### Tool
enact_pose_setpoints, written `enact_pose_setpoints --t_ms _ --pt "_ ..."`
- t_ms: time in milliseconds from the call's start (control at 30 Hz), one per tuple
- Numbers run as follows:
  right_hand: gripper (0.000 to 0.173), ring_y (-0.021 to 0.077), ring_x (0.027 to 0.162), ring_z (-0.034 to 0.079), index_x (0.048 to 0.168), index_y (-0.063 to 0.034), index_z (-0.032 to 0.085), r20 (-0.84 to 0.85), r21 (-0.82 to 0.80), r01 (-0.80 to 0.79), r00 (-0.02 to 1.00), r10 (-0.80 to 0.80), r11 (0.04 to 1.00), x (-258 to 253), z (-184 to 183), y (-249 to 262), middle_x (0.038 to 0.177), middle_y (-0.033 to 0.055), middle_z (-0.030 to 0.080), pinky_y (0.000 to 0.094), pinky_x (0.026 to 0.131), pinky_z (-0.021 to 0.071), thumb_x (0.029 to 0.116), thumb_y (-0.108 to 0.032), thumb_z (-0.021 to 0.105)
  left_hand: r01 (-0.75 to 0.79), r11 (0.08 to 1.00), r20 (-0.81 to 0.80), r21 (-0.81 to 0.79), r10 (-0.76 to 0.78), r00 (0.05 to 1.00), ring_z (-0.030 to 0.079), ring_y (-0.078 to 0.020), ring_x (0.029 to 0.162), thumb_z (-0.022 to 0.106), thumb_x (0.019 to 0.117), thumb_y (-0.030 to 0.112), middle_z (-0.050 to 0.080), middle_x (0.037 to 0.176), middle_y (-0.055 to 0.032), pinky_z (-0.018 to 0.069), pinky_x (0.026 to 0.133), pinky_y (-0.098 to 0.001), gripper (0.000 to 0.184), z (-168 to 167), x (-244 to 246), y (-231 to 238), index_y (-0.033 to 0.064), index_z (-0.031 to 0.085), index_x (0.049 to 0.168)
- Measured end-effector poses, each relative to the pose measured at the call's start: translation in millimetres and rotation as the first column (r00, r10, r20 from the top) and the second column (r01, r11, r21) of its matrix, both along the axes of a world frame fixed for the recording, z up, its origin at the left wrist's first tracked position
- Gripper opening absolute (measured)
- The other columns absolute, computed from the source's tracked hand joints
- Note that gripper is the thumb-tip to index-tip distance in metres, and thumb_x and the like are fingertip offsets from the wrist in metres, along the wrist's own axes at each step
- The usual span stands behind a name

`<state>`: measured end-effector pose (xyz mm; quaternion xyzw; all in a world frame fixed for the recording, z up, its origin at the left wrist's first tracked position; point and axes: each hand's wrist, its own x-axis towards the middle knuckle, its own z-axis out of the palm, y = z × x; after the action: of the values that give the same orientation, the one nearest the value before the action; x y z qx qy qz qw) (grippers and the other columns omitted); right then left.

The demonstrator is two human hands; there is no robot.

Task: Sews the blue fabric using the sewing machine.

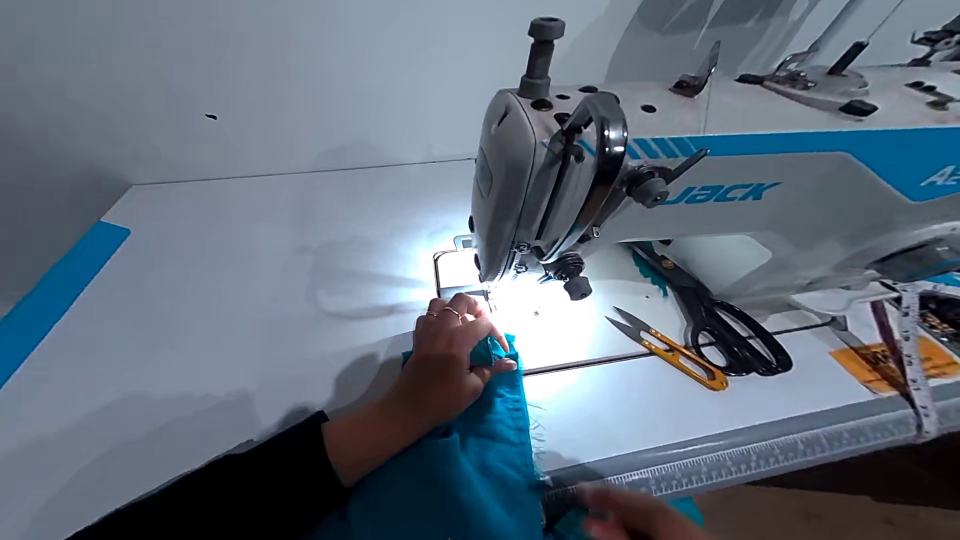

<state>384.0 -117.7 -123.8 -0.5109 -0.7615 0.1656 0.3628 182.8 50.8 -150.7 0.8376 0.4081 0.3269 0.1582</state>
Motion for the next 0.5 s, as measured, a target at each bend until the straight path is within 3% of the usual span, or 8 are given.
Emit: enact_pose_setpoints --t_ms 133,200,333,500 --pt "0.020 0.0150 0.089 0.070 0.114 0.0003 0.067 0.019 0.085 0.028 0.999 -0.030 0.996 -2 -9 56 0.103 0.0149 0.071 0.0221 0.077 0.0580 0.1009 -0.007 0.055 0.037 0.998 0.030 0.054 -0.038 0.999 0.059 -0.0183 0.094 0.071 0.0877 0.034 0.063 0.090 0.0026 0.0460 0.083 -0.0409 0.017 -1 -2 -2 0.0179 0.074 0.091" --pt "0.019 0.0102 0.085 0.068 0.111 -0.0030 0.067 -0.021 0.136 0.052 0.999 -0.050 0.989 -11 -25 75 0.100 0.0106 0.070 0.0174 0.074 0.0556 0.1001 -0.010 0.053 0.062 0.997 0.024 0.051 -0.063 0.998 0.062 -0.0134 0.088 0.068 0.0904 0.036 0.065 0.084 0.0051 0.0490 0.081 -0.0361 0.019 -1 -3 -1 0.0181 0.074 0.091" --pt "0.014 0.0082 0.068 0.058 0.102 -0.0063 0.067 -0.024 0.103 0.094 0.995 -0.092 0.990 -22 -33 84 0.088 0.0051 0.067 0.0179 0.063 0.0508 0.0960 -0.010 0.055 0.077 0.997 0.000 0.022 -0.077 0.997 0.064 -0.0085 0.088 0.066 0.0920 0.036 0.067 0.083 0.0074 0.0514 0.084 -0.0334 0.018 -3 -6 0 0.0192 0.072 0.092" --pt "0.018 0.0075 0.072 0.059 0.109 -0.0056 0.067 -0.027 0.012 0.095 0.995 -0.095 0.995 -21 -32 83 0.090 0.0049 0.067 0.0187 0.068 0.0511 0.0985 -0.018 0.059 0.059 0.996 -0.035 0.066 -0.057 0.998 0.064 -0.0073 0.099 0.064 0.0929 0.041 0.072 0.091 0.0127 0.0469 0.090 -0.0339 0.019 -7 -8 0 0.0254 0.074 0.090"
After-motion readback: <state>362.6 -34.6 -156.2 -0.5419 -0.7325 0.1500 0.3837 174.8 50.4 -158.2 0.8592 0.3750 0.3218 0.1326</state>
